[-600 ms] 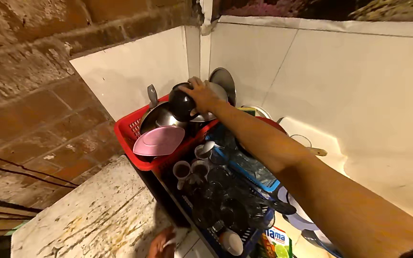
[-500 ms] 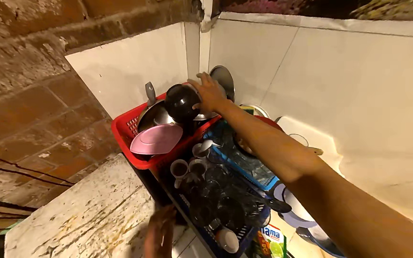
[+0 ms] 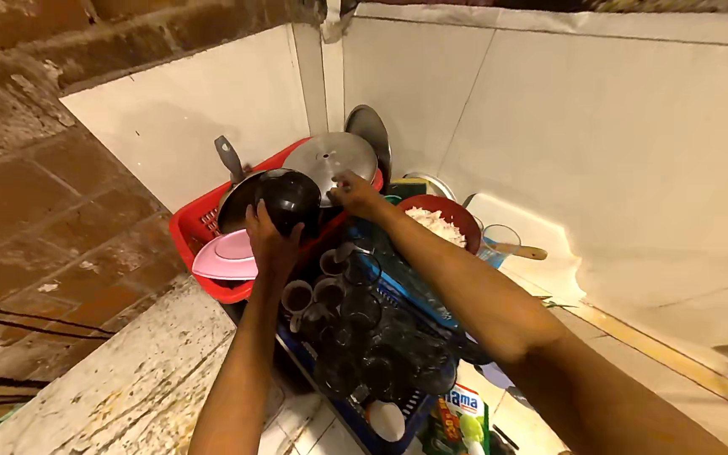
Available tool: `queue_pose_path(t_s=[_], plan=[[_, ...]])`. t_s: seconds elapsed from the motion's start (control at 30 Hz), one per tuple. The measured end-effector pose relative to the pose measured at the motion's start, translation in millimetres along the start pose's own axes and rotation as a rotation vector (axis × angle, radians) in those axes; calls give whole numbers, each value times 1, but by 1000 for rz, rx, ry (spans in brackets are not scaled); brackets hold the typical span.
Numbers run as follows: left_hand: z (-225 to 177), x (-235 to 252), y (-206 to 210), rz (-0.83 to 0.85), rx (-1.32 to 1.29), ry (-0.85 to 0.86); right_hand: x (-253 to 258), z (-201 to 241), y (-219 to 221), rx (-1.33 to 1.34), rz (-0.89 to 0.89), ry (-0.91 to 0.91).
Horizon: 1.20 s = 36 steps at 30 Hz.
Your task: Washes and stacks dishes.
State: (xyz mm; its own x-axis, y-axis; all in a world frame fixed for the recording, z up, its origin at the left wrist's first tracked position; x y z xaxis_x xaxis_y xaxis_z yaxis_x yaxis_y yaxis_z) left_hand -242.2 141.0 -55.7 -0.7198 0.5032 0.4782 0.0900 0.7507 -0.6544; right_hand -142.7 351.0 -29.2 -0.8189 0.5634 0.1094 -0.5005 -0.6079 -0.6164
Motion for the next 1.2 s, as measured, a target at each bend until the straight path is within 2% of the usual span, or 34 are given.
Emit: queue_pose_path(t_s=[0.2, 0.33, 0.4, 0.47, 0.57, 0.63, 0.73, 0.87, 1.0, 1.13, 1.2], plan=[[10, 8, 13, 15, 55, 38, 37, 19, 24, 251, 124, -24], [14, 4, 15, 52, 79, 2, 41, 34, 30, 349, -5, 29], [11, 6, 15, 90, 62, -52, 41, 43, 28, 321, -92, 52], [11, 7, 16, 59, 16, -53, 36, 51, 31, 192, -57, -10], [8, 15, 14, -72, 26, 123, 32, 65, 34, 59, -8, -106], [8, 22, 16, -75, 74, 199, 28, 70, 34, 63, -1, -101], [6, 30, 16, -52, 105, 217, 23, 69, 32, 96, -19, -26], [3, 33, 4, 59, 175, 175, 21, 65, 25, 248, -180, 153], [17, 32, -4, 164, 190, 133, 4, 76, 8, 401, -370, 219], [55, 28, 0, 229, 159, 417, -70, 97, -35, 651, -716, -14], [44, 16, 2, 403, 180, 379, -130, 82, -68, 669, -831, -187]])
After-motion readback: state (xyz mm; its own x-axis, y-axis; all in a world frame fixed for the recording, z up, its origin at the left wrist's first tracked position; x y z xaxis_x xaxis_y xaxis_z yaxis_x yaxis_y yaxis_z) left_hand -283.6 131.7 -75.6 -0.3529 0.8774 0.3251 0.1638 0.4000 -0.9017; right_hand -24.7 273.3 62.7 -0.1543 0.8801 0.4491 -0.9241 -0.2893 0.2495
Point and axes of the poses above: each hand's wrist, its own x-axis towards the middle knuckle, its own y-axis out of the palm, z = x × y, the point moved 2 cm from there along x, towards the middle knuckle, and after that the axes turned 1 degree about -z, right-handed, at the moved point
